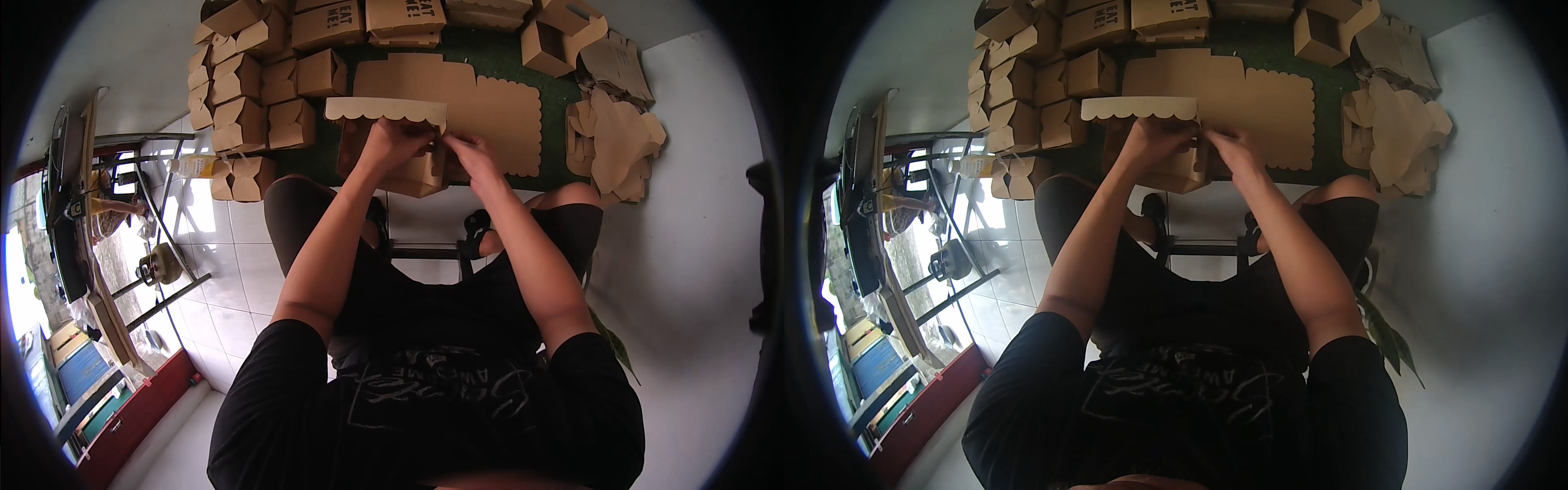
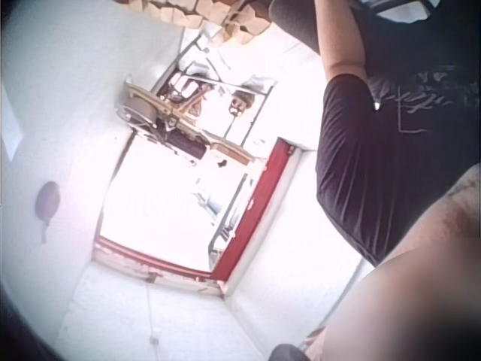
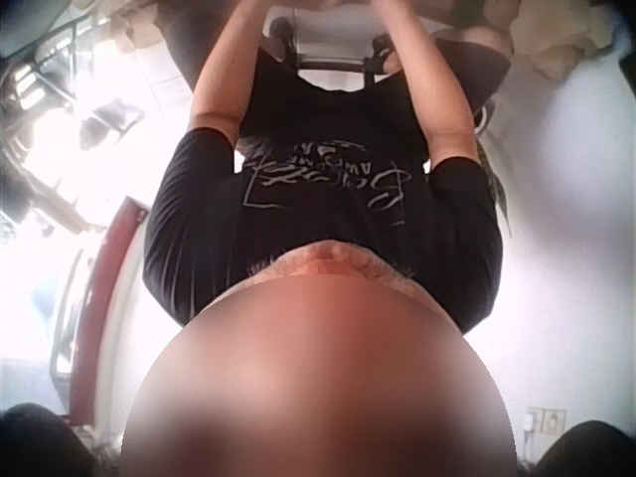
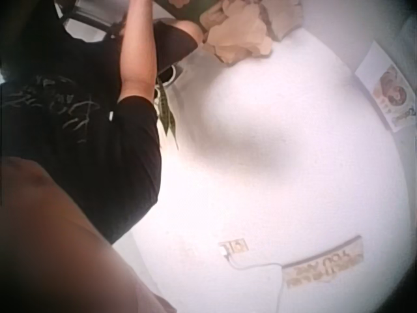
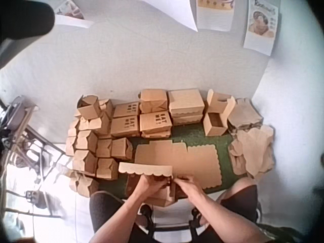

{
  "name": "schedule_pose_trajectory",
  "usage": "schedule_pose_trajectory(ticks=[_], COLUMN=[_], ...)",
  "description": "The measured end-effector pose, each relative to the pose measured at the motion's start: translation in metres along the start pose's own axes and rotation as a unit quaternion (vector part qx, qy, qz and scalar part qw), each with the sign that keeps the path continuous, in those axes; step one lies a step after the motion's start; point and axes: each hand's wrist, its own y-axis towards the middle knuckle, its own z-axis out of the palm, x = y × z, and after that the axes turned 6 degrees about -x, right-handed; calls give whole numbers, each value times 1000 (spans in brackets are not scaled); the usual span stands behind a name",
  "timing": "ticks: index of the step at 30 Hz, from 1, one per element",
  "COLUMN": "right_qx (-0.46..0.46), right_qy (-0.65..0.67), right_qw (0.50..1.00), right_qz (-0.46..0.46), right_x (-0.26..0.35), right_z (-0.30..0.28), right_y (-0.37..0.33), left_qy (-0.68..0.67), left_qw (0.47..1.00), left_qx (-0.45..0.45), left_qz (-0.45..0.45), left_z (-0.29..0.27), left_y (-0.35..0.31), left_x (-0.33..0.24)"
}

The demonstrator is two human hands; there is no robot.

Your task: The person assembles flat cardboard pieces into small boxes by folding and interlocking the flaps. They handle multiple flat pieces, fold them into shape, and place the finished boxes on the table.

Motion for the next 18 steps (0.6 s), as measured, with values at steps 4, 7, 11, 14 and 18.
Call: schedule_pose_trajectory(ticks=[4,7,11,14,18], right_qx=[5,29,24,9,-4], right_qy=[-19,10,0,-7,-6], right_qw=[1000,999,1000,1000,1000], right_qz=[-5,8,4,11,5], right_x=[-3,-1,8,11,4], right_z=[-2,-5,-4,-3,-2], right_y=[6,3,-4,-8,-4], left_qy=[-1,-2,55,60,54], left_qw=[1000,1000,998,998,998], left_qx=[3,7,5,1,6], left_qz=[0,-9,-35,-34,-33], left_z=[0,1,1,3,4], left_y=[0,1,1,-3,-1], left_x=[0,1,-2,-4,-2])
